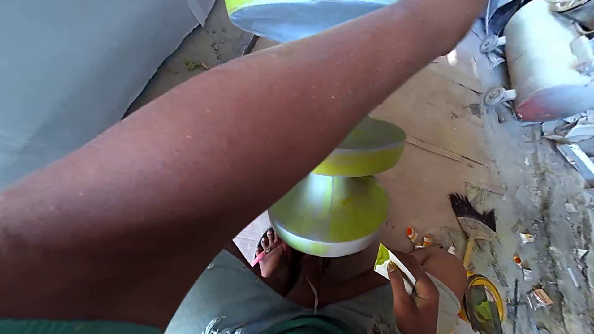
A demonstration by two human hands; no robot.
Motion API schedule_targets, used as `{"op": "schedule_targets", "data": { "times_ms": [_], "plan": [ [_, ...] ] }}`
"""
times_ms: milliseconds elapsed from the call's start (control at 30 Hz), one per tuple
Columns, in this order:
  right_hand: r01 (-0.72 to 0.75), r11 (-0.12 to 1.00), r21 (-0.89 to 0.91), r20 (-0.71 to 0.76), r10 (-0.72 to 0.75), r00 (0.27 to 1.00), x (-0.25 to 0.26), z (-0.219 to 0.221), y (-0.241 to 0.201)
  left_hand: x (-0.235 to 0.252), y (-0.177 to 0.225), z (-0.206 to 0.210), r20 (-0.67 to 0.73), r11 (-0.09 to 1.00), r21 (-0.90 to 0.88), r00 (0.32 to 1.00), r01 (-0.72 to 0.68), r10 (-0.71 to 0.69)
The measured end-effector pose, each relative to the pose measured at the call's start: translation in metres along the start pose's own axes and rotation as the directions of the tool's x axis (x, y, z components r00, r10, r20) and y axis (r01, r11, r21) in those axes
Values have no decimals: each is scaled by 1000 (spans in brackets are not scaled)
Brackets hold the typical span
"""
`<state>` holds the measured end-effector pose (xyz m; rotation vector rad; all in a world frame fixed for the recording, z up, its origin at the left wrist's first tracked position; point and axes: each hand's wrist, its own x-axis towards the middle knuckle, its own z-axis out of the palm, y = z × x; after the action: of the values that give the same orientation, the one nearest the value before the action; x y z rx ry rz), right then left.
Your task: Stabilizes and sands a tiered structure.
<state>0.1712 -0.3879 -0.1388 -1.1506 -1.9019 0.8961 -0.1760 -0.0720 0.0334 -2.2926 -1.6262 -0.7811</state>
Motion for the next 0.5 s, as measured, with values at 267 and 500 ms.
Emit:
{"op": "schedule_targets", "data": {
  "times_ms": [267,500],
  "plan": [
    [-460,615,640,-29,618,786,2,42,-15,-21,30,-86,239,912,288,900,293,-365],
    [-569,80,818,337,734,589,-16,67,-6,-23,41,-101,235,812,548,895,200,-379]
  ]
}}
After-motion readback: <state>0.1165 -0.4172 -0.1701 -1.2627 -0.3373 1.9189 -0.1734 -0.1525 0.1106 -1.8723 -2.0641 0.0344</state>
